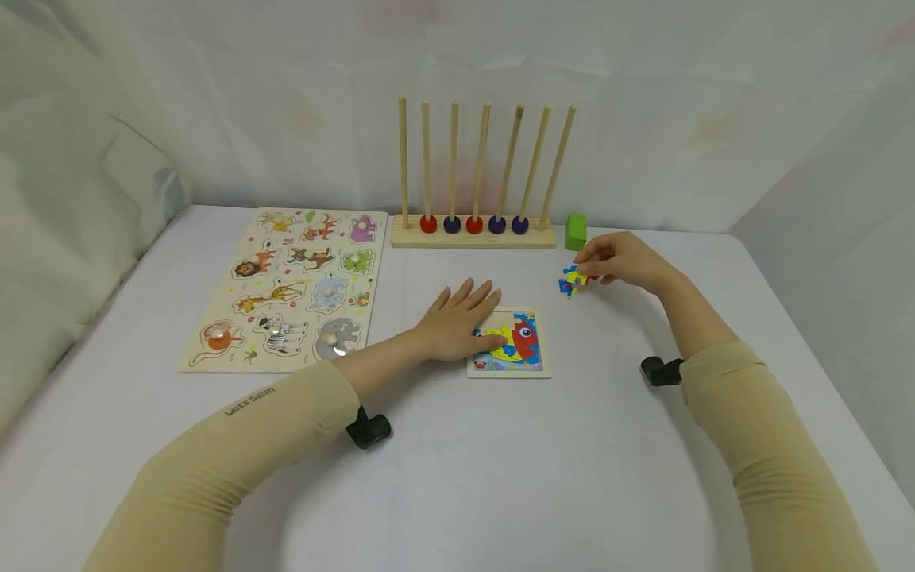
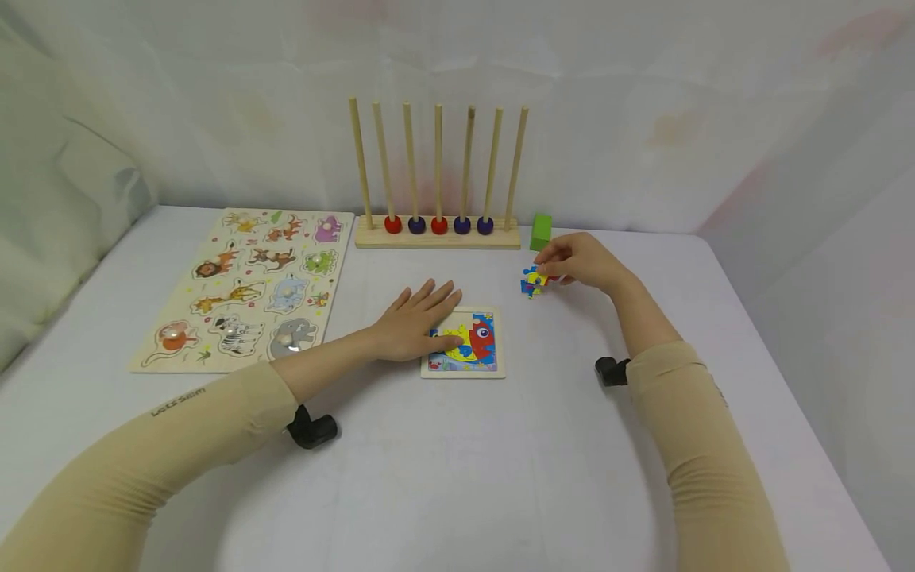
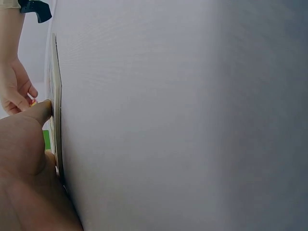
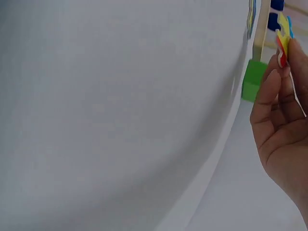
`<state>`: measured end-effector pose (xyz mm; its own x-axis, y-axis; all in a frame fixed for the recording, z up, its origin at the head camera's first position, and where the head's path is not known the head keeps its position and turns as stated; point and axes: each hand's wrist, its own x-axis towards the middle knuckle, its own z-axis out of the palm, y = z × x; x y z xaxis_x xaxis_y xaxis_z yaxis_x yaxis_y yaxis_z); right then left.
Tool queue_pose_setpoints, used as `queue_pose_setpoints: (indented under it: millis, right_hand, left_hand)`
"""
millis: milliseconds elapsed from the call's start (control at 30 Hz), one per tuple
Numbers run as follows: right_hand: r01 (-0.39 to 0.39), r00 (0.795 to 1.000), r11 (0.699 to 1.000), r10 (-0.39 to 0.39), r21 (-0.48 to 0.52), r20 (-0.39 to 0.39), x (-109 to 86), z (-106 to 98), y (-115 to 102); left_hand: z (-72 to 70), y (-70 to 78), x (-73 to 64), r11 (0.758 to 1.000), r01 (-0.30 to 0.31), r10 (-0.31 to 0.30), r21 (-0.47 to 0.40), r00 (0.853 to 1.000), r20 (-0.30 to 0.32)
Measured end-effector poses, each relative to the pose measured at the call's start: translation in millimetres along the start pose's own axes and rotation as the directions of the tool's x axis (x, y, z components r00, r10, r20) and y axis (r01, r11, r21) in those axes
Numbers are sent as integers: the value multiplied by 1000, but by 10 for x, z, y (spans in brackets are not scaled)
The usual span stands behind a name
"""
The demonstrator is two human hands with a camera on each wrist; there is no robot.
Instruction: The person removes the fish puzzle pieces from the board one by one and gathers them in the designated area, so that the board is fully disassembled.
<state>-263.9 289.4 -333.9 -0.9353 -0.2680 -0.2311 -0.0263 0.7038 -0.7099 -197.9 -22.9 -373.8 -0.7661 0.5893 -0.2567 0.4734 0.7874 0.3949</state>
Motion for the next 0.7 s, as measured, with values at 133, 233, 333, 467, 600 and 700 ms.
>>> queue_pose_setpoints:
  millis: [133,233,333,467,600,700]
  right_hand:
    - [-26,1000,999,26,-27,5,-17,-69,88]
    - [-44,999,997,44,-61,8,-19,-103,138]
    - [-62,998,994,64,-87,12,-12,-123,179]
    - [-74,996,992,78,-105,33,-13,-126,203]
    - [-85,994,990,91,-114,52,-15,-113,201]
    - [-84,995,989,90,-122,51,-5,-104,199]
  left_hand:
    - [-17,12,-18,1000,-2,2,7,1000,3]
    - [-28,12,-26,1000,0,0,14,1000,4]
    - [-26,6,-25,1000,2,-2,16,1000,5]
    - [-15,2,-20,1000,-2,2,8,1000,1]
    - [-4,-1,-16,1000,-4,4,3,1000,-2]
    - [-8,-3,-18,1000,-2,2,9,1000,2]
